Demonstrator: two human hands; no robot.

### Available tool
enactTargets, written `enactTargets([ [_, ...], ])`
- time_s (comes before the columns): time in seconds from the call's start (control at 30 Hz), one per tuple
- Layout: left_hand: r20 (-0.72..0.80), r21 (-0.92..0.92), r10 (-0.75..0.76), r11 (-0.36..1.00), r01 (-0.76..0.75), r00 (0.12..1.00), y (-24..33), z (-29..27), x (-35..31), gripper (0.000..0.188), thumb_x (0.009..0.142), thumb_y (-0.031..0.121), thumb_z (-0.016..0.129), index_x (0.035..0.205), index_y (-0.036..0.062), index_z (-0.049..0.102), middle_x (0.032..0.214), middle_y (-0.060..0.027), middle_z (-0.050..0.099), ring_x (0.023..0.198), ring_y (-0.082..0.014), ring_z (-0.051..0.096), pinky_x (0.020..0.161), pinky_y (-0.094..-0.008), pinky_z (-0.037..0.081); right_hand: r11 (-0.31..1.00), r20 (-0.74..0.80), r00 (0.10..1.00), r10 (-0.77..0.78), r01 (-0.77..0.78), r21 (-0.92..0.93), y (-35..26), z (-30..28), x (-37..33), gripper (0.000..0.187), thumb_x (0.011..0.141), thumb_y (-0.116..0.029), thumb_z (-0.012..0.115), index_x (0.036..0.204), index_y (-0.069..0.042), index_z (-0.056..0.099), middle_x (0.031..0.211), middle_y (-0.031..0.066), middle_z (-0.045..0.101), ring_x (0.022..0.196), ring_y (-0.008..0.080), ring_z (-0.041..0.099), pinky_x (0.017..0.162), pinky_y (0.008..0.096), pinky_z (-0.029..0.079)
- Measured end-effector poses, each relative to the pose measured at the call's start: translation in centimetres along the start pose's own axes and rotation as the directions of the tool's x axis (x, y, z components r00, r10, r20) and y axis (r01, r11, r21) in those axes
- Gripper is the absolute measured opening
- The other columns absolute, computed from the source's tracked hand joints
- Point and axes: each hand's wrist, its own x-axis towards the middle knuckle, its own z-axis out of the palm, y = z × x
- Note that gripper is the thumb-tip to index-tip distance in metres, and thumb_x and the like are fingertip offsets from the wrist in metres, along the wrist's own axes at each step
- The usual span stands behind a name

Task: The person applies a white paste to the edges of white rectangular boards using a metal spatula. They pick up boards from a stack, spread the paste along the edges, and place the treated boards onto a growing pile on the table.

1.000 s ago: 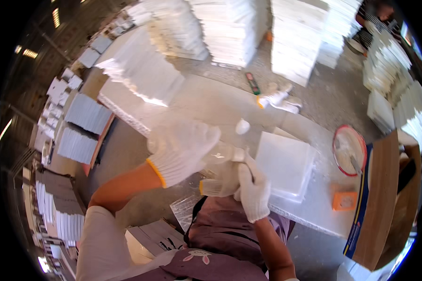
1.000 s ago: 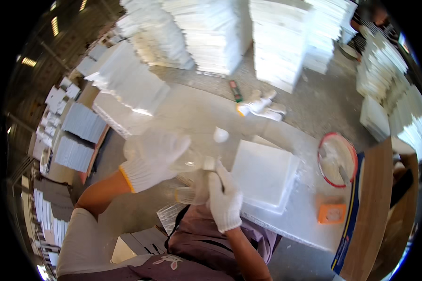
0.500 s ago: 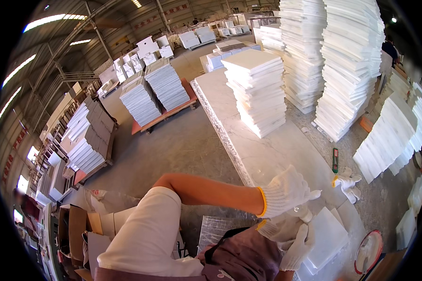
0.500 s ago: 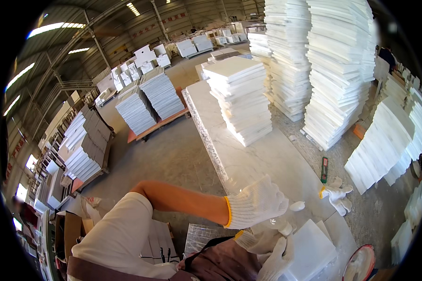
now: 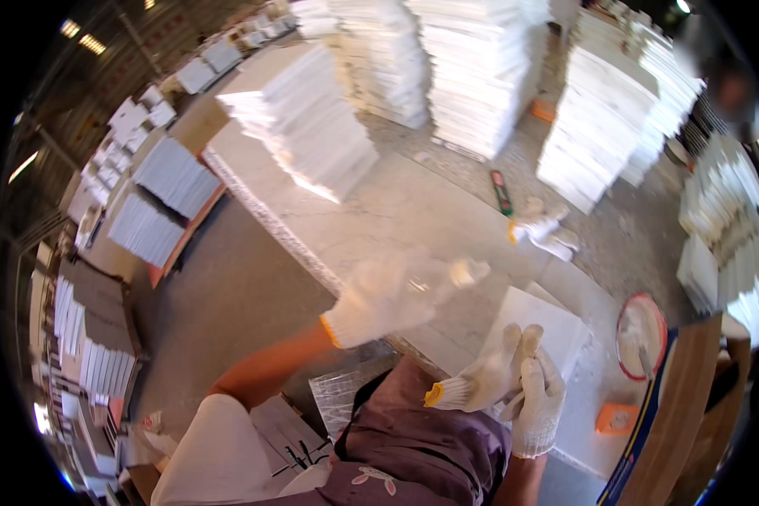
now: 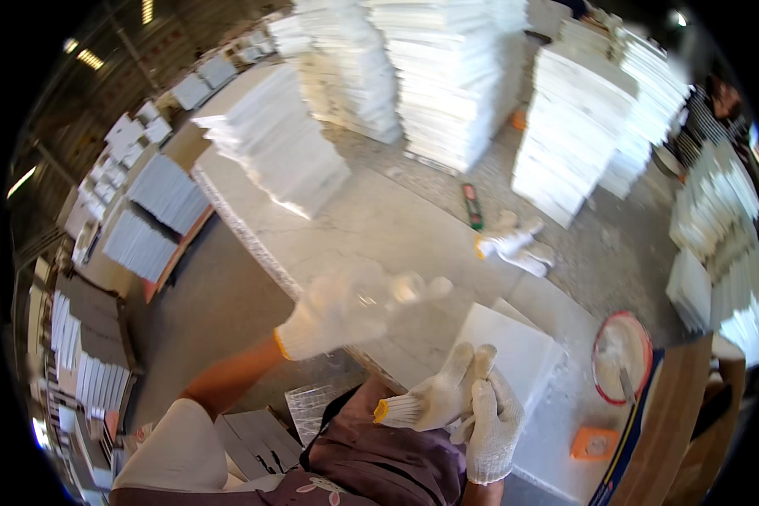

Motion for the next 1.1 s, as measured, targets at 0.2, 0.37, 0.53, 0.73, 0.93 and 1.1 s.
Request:
enactTargets([
  [0.2,-0.083,-0.811,-0.352,0.568,0.143,0.932,-3.6,3.1,3.8,0.045,0.078,0.005,0.074,0.118,0.0041,0.054,0.104,-0.0045,0.06,0.089,-0.0167,0.061,0.075,-0.0299,0.052,0.943,-0.28,0.959,-0.042,-0.054,-0.327,-1.3,-9.0,-3.5,0.034,0.096,-0.008,0.057,0.126,0.003,0.065,0.091,0.0068,0.064,0.057,0.0067,0.053,0.043,0.0225,0.038],
  [0.37,-0.31,-0.693,-0.353,0.719,0.044,0.883,-3.9,5.9,7.2,0.068,0.08,0.014,0.08,0.136,0.0021,0.044,0.128,-0.0104,0.052,0.114,-0.0225,0.053,0.1,-0.0358,0.044,0.669,-0.385,0.83,-0.403,-0.02,-0.743,2.9,-12.8,-5.2,0.033,0.093,-0.007,0.056,0.122,0.0,0.068,0.085,0.011,0.062,0.068,0.0163,0.059,0.06,0.0305,0.048],
  [0.53,-0.365,-0.625,-0.388,0.776,0.086,0.846,-4.3,6.8,7.0,0.084,0.081,0.021,0.083,0.148,-0.0001,0.036,0.142,-0.0147,0.046,0.134,-0.0266,0.042,0.112,-0.0403,0.034,0.373,-0.249,0.764,-0.596,-0.012,-0.928,3.2,-11.6,-3.5,0.031,0.09,-0.008,0.059,0.119,-0.004,0.071,0.086,0.0161,0.065,0.076,0.0291,0.062,0.074,0.0394,0.05],
  [0.73,-0.464,-0.718,-0.368,0.689,-0.099,0.806,-3.6,5.4,3.8,0.081,0.084,0.018,0.079,0.148,-0.0018,0.034,0.146,-0.0162,0.042,0.136,-0.0295,0.04,0.114,-0.0416,0.033,-0.012,0.073,0.777,-0.626,0.084,-0.996,2.7,-8.7,1.4,0.023,0.082,-0.008,0.067,0.104,-0.01,0.073,0.075,0.0124,0.061,0.07,0.0332,0.061,0.065,0.0452,0.046],
  [0.93,-0.295,-0.27,0.356,0.859,-0.434,0.887,3.4,7.5,-4.9,0.054,0.076,0.012,0.077,0.126,0.0031,0.059,0.128,-0.0185,0.055,0.12,-0.0375,0.053,0.102,-0.0456,0.043,-0.151,0.33,0.767,-0.55,0.297,-0.943,5.6,-6.3,1.9,0.031,0.078,-0.003,0.065,0.108,-0.009,0.068,0.069,0.0095,0.055,0.065,0.0301,0.058,0.059,0.045,0.043],
  [1.1,-0.169,-0.302,0.554,0.758,-0.578,0.815,5.7,12.0,-5.0,0.052,0.066,0.018,0.081,0.115,0.007,0.066,0.121,-0.0163,0.057,0.104,-0.0424,0.056,0.092,-0.0521,0.048,-0.283,0.37,0.782,-0.502,0.256,-0.924,5.2,-5.8,2.9,0.025,0.079,-0.005,0.062,0.104,-0.007,0.064,0.069,0.0085,0.054,0.067,0.0285,0.059,0.059,0.0429,0.044],
])
